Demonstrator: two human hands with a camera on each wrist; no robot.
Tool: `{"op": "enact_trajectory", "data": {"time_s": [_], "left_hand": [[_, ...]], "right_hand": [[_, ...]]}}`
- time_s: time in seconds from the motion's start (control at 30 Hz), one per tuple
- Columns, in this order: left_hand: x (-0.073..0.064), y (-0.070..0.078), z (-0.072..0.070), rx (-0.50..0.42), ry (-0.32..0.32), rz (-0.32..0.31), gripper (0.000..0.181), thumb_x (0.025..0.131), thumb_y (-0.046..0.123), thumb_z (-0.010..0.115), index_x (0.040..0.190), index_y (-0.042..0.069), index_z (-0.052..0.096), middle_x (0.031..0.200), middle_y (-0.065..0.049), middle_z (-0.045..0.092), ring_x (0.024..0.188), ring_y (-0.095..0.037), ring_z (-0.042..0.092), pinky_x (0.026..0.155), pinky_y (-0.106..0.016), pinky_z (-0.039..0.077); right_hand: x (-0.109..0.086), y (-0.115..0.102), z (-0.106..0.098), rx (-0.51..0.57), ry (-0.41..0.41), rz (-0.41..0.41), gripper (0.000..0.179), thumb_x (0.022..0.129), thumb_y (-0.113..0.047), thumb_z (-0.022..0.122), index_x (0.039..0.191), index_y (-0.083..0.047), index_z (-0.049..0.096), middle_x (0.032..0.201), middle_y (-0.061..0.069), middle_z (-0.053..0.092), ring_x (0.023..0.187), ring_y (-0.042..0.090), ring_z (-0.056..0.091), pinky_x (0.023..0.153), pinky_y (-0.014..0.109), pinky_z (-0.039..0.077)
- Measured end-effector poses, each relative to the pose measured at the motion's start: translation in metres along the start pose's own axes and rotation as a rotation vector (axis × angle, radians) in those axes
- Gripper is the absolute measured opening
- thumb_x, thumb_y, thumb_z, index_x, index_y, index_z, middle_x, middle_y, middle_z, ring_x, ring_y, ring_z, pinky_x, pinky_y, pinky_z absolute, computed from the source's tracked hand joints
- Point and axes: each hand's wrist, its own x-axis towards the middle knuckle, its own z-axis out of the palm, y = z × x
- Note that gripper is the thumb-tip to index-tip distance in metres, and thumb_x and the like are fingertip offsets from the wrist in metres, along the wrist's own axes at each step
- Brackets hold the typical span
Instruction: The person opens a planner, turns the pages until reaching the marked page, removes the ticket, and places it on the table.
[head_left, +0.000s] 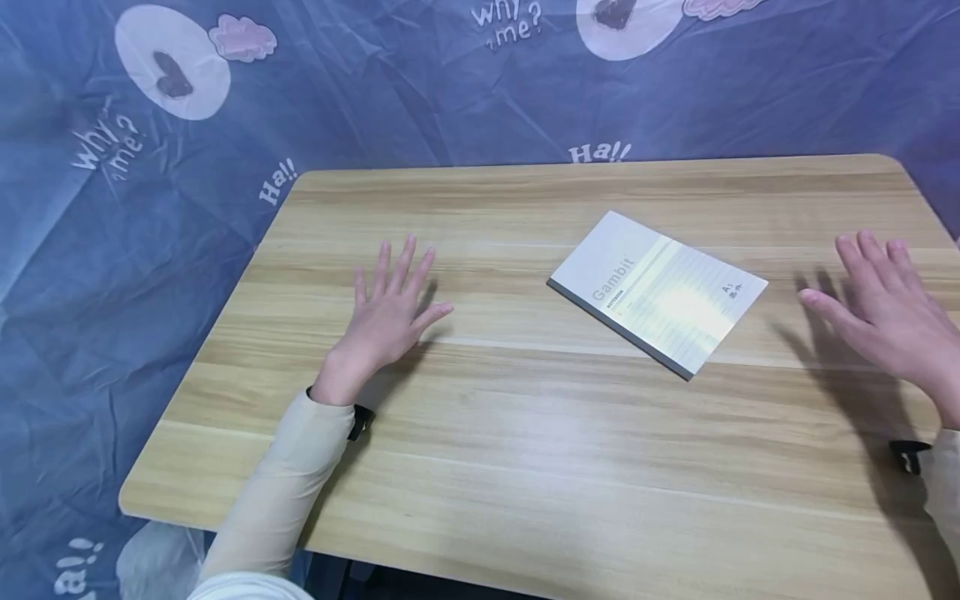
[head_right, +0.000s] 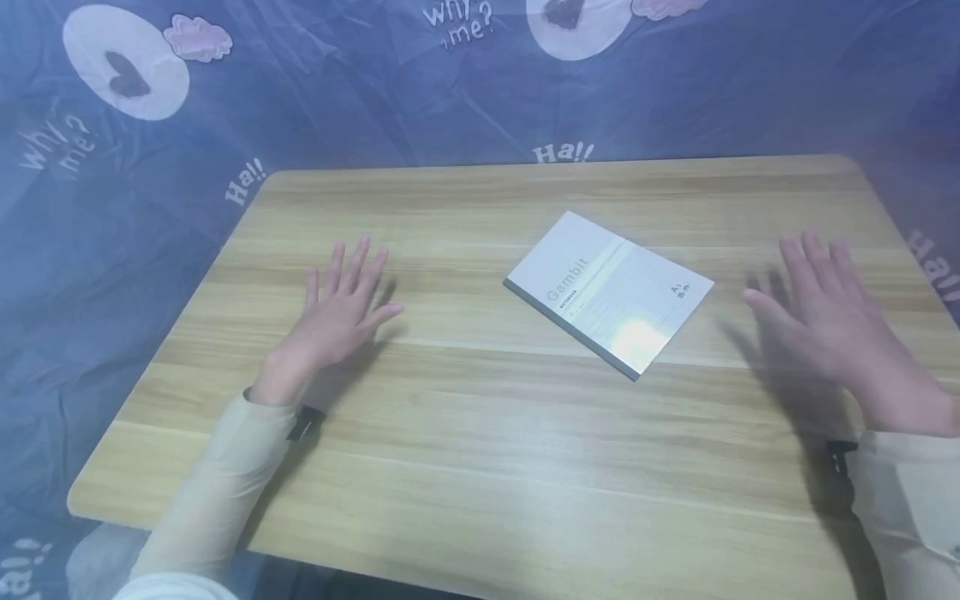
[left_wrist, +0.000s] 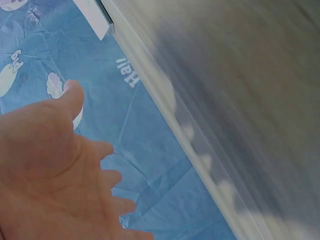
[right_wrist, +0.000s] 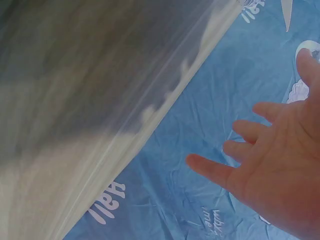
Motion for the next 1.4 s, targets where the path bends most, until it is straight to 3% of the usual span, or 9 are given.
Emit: {"op": "enact_trajectory", "data": {"time_s": [0.37,0.6,0.9,1.1,1.4], "left_hand": [[0.004,0.022,0.000,-0.007,-0.060,0.066,0.082,0.099,0.061,0.036,0.159,0.020,-0.003,0.160,0.000,-0.022,0.147,-0.025,-0.020,0.110,-0.065,-0.010],[0.016,0.053,0.006,0.015,-0.115,0.166,0.084,0.099,0.061,0.036,0.159,0.015,0.001,0.160,-0.004,-0.020,0.148,-0.024,-0.014,0.111,-0.064,-0.006],[0.040,0.101,0.024,0.091,-0.203,0.294,0.086,0.098,0.065,0.034,0.159,0.013,0.004,0.164,-0.008,-0.007,0.149,-0.023,-0.006,0.115,-0.061,0.000],[0.055,0.121,0.032,0.099,-0.245,0.325,0.087,0.096,0.068,0.034,0.159,0.015,0.006,0.165,-0.005,-0.003,0.150,-0.019,-0.003,0.116,-0.059,-0.002],[0.061,0.127,0.030,0.135,-0.303,0.301,0.085,0.097,0.067,0.033,0.159,0.015,0.009,0.165,-0.003,-0.002,0.150,-0.017,-0.002,0.116,-0.057,-0.005]], "right_hand": [[0.003,-0.009,0.002,0.035,0.017,-0.127,0.074,0.102,-0.023,0.051,0.155,0.005,0.007,0.159,0.026,-0.006,0.145,0.038,-0.016,0.116,0.049,-0.012],[0.004,-0.028,0.006,-0.011,0.024,-0.241,0.070,0.100,-0.020,0.057,0.155,0.002,0.018,0.161,0.019,0.006,0.147,0.037,-0.004,0.117,0.051,-0.005],[0.007,-0.043,0.017,-0.062,-0.017,-0.327,0.066,0.096,-0.023,0.065,0.153,-0.008,0.035,0.160,0.014,0.022,0.149,0.030,0.007,0.117,0.055,0.007],[0.008,-0.041,0.024,-0.083,-0.056,-0.312,0.065,0.095,-0.028,0.066,0.151,-0.008,0.039,0.159,0.014,0.027,0.149,0.030,0.011,0.115,0.060,0.011],[0.011,-0.038,0.027,-0.086,-0.105,-0.288,0.065,0.094,-0.031,0.067,0.148,-0.006,0.042,0.156,0.018,0.032,0.147,0.036,0.017,0.113,0.061,0.016]]}}
